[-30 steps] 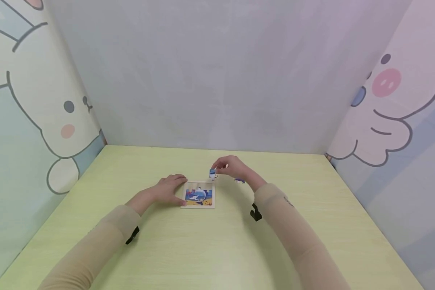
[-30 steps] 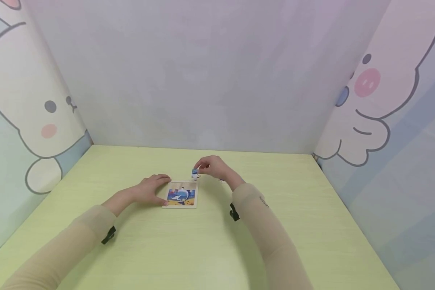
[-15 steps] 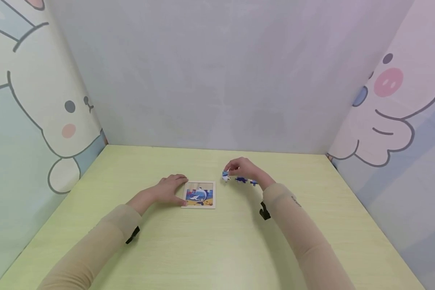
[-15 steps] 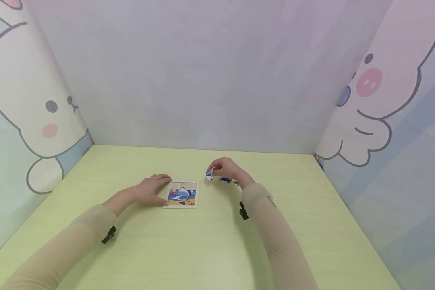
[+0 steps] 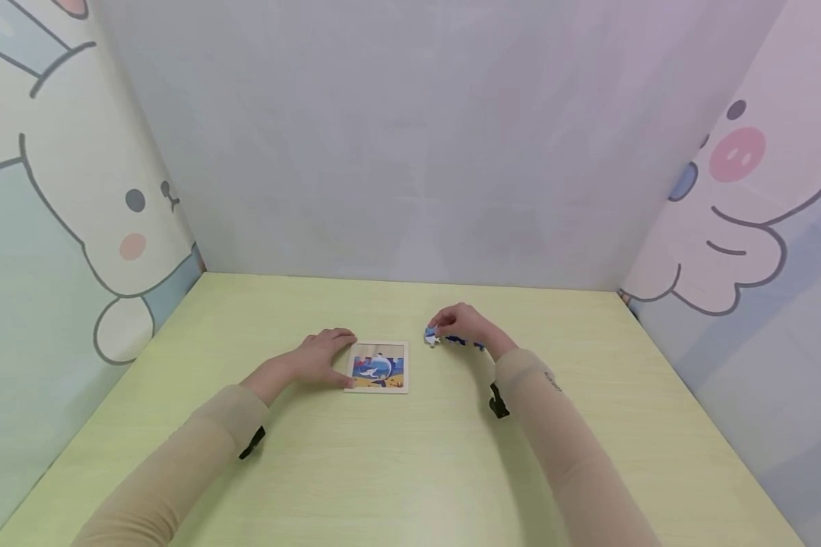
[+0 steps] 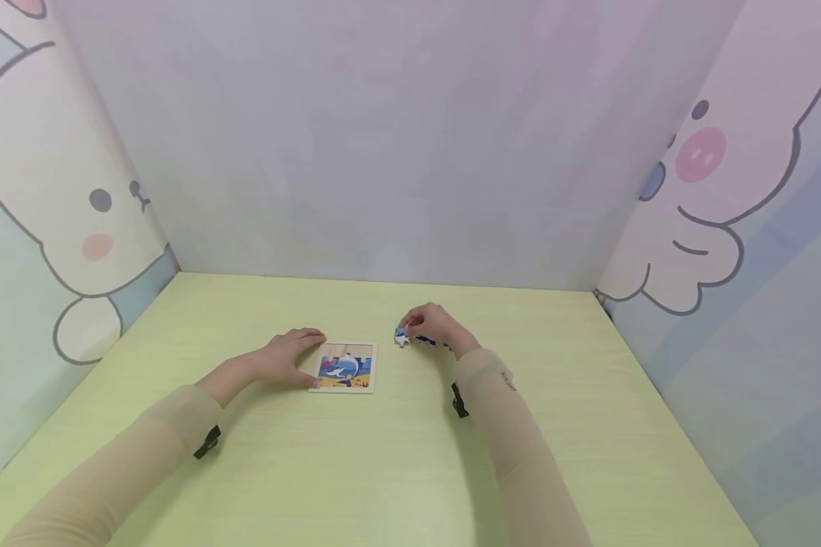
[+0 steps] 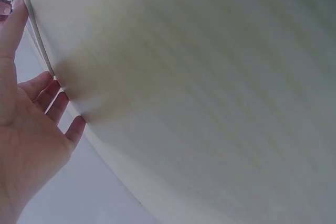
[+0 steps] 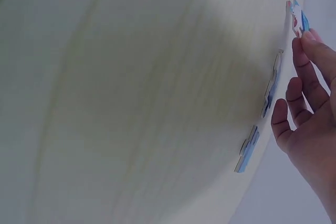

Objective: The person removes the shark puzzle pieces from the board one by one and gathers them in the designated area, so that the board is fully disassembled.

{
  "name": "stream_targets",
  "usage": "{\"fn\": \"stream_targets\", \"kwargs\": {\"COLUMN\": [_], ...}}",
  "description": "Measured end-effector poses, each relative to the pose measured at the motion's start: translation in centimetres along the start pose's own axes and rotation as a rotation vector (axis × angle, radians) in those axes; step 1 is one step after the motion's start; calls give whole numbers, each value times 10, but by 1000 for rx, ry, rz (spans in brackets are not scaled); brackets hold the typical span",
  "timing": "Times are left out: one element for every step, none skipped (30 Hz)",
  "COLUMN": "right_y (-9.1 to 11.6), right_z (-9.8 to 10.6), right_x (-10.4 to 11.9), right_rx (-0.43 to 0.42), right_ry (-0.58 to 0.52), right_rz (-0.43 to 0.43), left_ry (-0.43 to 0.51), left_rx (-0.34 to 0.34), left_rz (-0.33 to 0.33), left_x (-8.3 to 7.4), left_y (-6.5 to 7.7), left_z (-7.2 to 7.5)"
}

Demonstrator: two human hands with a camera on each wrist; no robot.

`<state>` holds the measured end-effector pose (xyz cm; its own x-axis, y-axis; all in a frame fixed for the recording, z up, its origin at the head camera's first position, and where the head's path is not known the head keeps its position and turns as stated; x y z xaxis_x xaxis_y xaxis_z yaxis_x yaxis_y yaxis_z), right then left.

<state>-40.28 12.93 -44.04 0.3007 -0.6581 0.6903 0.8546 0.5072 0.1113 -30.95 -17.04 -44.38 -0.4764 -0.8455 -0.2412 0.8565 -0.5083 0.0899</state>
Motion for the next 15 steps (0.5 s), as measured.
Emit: {"fn": "stream_targets", "kwargs": {"right_y": [0, -1, -1, -1, 0, 0, 1, 1, 1, 2, 2, 2, 3, 3, 3], "right_z": [-1, -2, -2, -3, -3, -3, -4, -4, -4, -4, -3, -3, -2, -1, -1], "right_x": [0, -1, -1, -1, -1, 0, 0, 0, 1, 1, 1, 1, 2, 2, 3], "right_rx": [-3, -6, -9, -12, -16, -21, -26, -32, -40, -48, -55, -64, -70, -77, -82], "right_ry": [-1, 0, 1, 0, 3, 7, 9, 15, 18, 25, 34, 40, 46, 55, 63], "right_rz": [-2, -4, -9, -14, -16, -20, -23, -25, -28, -27, -24, -22, -18, -13, -6], "left_ry": [1, 1, 3, 7, 9, 11, 11, 9, 7, 4, 2, 1, 2, 4, 6], "left_rx": [-2, -3, -4, -4, -4, -6, -6, -5, -4, -5, -5, -4, -3, -4, -4], "left_rz": [-1, -2, -2, -1, -2, -3, -3, -3, -2, -3, -3, -2, 0, 0, 0], "left_x": [0, 0, 0, 0, 0, 0, 0, 0, 0, 0, 1, 1, 1, 1, 1], "left_y": [0, 0, 0, 0, -1, -1, -1, -1, -1, -1, -1, -1, -1, -1, 0], "left_z": [0, 0, 0, 0, 0, -1, -1, -1, -1, -2, -2, -2, -2, -2, -2]}}
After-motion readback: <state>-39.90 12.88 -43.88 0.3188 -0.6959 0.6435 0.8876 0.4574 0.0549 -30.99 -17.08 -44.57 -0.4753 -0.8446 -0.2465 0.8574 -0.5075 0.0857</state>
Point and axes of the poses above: each hand's wrist, its own y-axis away from the middle knuckle, its own z-axis out of the back of the hand, x = y × z, the point moved 3 cm from there along -y, towards the middle knuckle, and after that the axes turned 4 degrees about -y, right-handed, at the moved point
